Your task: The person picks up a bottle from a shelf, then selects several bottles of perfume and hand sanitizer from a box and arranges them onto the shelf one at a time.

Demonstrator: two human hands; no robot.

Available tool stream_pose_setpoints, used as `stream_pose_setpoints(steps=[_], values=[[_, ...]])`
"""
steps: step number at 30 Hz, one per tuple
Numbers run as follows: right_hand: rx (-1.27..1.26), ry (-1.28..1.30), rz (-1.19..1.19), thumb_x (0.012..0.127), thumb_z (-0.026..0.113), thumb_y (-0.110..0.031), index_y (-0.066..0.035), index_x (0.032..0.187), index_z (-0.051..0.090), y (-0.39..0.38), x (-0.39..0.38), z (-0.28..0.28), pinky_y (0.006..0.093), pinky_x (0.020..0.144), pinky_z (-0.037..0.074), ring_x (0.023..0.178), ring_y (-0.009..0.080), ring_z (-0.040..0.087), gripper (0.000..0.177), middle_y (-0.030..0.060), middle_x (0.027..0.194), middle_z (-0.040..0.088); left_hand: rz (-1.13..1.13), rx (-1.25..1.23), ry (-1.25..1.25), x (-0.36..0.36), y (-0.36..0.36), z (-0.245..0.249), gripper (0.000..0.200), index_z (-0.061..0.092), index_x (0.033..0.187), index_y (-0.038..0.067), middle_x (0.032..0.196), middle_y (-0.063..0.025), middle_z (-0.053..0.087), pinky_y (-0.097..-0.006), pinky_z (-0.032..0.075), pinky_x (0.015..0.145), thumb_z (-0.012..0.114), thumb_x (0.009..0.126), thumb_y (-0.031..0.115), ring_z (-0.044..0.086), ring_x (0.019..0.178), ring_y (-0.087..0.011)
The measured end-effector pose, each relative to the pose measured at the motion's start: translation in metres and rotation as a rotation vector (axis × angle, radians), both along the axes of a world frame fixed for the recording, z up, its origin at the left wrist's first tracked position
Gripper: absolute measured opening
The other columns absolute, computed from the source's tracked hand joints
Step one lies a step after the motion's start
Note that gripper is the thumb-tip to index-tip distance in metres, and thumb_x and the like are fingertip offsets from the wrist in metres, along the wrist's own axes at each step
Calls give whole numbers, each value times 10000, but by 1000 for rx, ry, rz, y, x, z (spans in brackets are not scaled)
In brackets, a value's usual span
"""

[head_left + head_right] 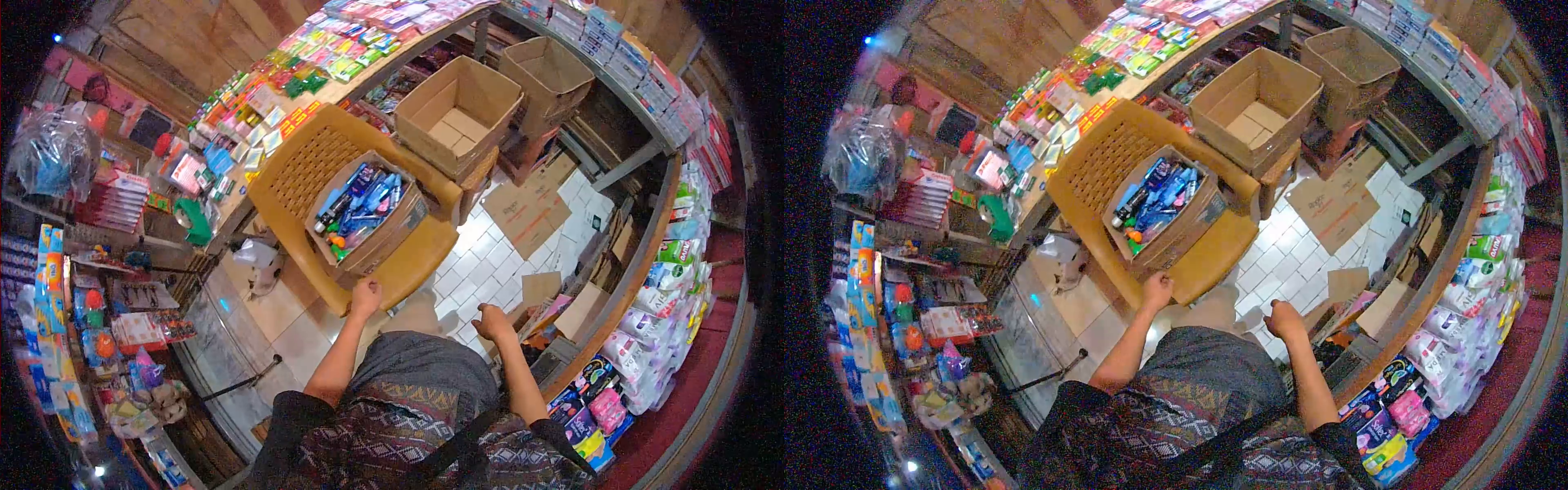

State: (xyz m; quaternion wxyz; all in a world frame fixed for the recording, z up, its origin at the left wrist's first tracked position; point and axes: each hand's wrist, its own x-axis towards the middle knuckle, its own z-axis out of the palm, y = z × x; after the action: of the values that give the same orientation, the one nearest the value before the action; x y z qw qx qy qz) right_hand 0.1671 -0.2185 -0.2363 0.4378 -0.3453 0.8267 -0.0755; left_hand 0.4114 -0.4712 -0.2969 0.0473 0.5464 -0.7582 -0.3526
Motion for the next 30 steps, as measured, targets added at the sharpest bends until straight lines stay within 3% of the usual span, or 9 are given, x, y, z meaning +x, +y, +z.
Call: stream_pose_setpoints(steps=[4, 6, 9, 12, 13, 16, 21, 26, 30], values=[[-121, 25, 94, 788, 724, -208, 35, 1115, 602, -2, 12, -13, 455, 888, 500, 1010, 415, 617, 426, 277, 1062, 639, 138, -71, 187, 9, -19, -12, 228, 659, 962, -5, 806, -177, 682, -395, 532, 709, 609, 814, 161, 678, 757, -305], [-62, 12, 91, 794, 722, -226, 33, 1157, 598, -2, 10, -17, 435, 935, 482, 1068, 398, 598, 463, 267, 1121, 627, 219, -105, 210, 8, -34, -18, 218, 651, 951, -7, 801, -176, 681, -400, 530, 700, 604, 812, 154, 675, 748, -315], [9, 17, 67, 798, 720, -245, 33, 1198, 593, -8, 1, -13, 417, 979, 465, 1123, 382, 581, 504, 257, 1172, 617, 358, -243, 125, 5, -61, -21, 211, 644, 935, -13, 840, -196, 672, -426, 524, 729, 609, 813, 155, 669, 797, -333], [50, 55, 50, 796, 721, -251, 33, 1200, 592, -12, -14, -3, 421, 966, 469, 1112, 382, 587, 511, 259, 1145, 628, 399, -332, -140, -6, -88, 11, 214, 646, 933, -6, 931, -222, 660, -462, 509, 781, 631, 810, 169, 649, 895, -358], [58, 66, 50, 795, 722, -253, 27, 1200, 593, -14, -19, -2, 422, 960, 471, 1108, 382, 590, 509, 258, 1134, 633, 423, -228, -186, -5, -99, 10, 258, 657, 971, 9, 1022, -224, 648, -475, 493, 837, 652, 818, 216, 624, 991, -369], [103, 107, 48, 791, 722, -259, 4, 1179, 603, -23, -31, 5, 442, 920, 486, 1070, 391, 605, 483, 263, 1095, 643, 350, -8, -447, -8, -132, 3, 298, 658, 1024, 22, 1069, -198, 655, -458, 497, 861, 663, 823, 241, 618, 1037, -360], [55, 156, 46, 794, 718, -252, 35, 1153, 602, -46, -47, 10, 453, 906, 494, 1046, 409, 610, 474, 270, 1105, 635, 230, -7, -425, -13, -154, -1, 337, 652, 1063, 22, 1124, -189, 658, -438, 500, 886, 669, 809, 242, 630, 1057, -340], [-5, 84, 16, 800, 705, -228, 40, 1173, 599, -91, -50, 12, 441, 908, 494, 1046, 411, 609, 471, 273, 1112, 633, 299, 114, -394, -11, -178, -27, 320, 653, 1054, 22, 1127, -196, 659, -437, 497, 886, 669, 791, 203, 640, 1042, -342], [-192, 20, 80, 808, 692, -182, 38, 1169, 597, -138, -45, 17, 432, 877, 503, 1010, 394, 625, 433, 264, 1076, 644, 191, 114, -350, -7, -185, 14, 287, 666, 1008, 19, 1099, -209, 660, -440, 498, 884, 681, 781, 194, 637, 1014, -366]])
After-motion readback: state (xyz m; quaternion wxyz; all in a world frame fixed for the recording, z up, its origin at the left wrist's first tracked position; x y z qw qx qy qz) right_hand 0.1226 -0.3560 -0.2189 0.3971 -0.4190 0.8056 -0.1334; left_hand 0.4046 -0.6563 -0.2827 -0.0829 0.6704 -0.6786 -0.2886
